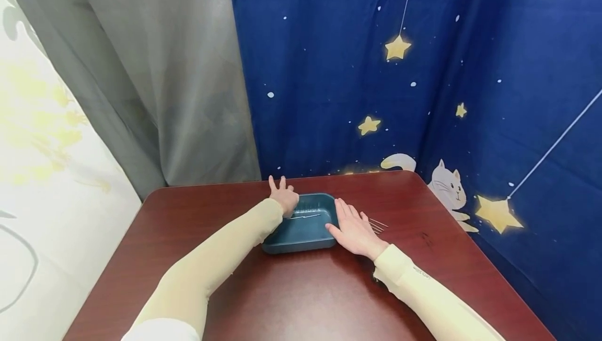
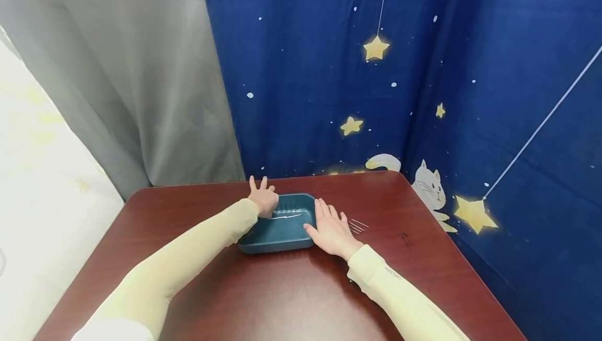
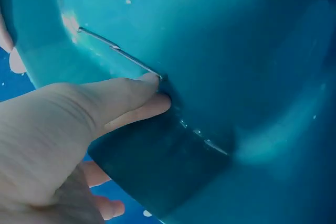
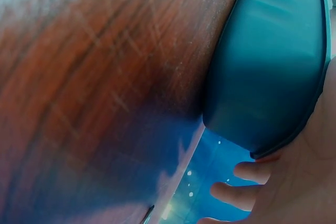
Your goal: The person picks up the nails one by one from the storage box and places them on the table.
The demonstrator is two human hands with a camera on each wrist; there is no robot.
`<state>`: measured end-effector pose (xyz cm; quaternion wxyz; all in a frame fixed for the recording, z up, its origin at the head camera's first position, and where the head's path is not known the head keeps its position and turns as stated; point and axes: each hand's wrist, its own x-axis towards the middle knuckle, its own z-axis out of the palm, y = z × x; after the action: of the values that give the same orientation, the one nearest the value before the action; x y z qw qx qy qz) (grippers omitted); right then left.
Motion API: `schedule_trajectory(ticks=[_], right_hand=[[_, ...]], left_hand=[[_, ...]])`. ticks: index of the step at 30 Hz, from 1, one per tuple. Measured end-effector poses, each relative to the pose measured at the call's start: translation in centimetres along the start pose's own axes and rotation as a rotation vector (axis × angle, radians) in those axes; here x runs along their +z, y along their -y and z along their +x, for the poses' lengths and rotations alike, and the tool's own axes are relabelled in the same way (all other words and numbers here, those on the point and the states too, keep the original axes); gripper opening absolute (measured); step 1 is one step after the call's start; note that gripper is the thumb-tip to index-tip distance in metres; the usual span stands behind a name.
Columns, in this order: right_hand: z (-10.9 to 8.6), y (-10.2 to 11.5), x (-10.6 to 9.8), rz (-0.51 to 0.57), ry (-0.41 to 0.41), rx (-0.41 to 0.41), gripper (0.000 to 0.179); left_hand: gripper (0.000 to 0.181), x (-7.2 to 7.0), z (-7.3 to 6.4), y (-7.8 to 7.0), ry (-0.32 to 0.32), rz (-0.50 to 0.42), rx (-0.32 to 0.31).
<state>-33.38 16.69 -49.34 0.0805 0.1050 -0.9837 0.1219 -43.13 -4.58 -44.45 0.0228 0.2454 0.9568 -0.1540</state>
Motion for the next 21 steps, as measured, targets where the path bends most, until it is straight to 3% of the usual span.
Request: schedule_trajectory(ticks=[8, 21], right_hand=[[-0.07, -0.01, 0.4, 0.007, -0.001, -0.012, 0.089], [-0.01, -0.27, 0.24, 0.004, -0.006, 0.002, 0.088]], left_hand=[[0.028, 0.78, 0.61, -0.65, 0.023, 0.002, 0.051], [0.023, 0.75, 1.03, -0.66, 0.039, -0.049, 0.041]])
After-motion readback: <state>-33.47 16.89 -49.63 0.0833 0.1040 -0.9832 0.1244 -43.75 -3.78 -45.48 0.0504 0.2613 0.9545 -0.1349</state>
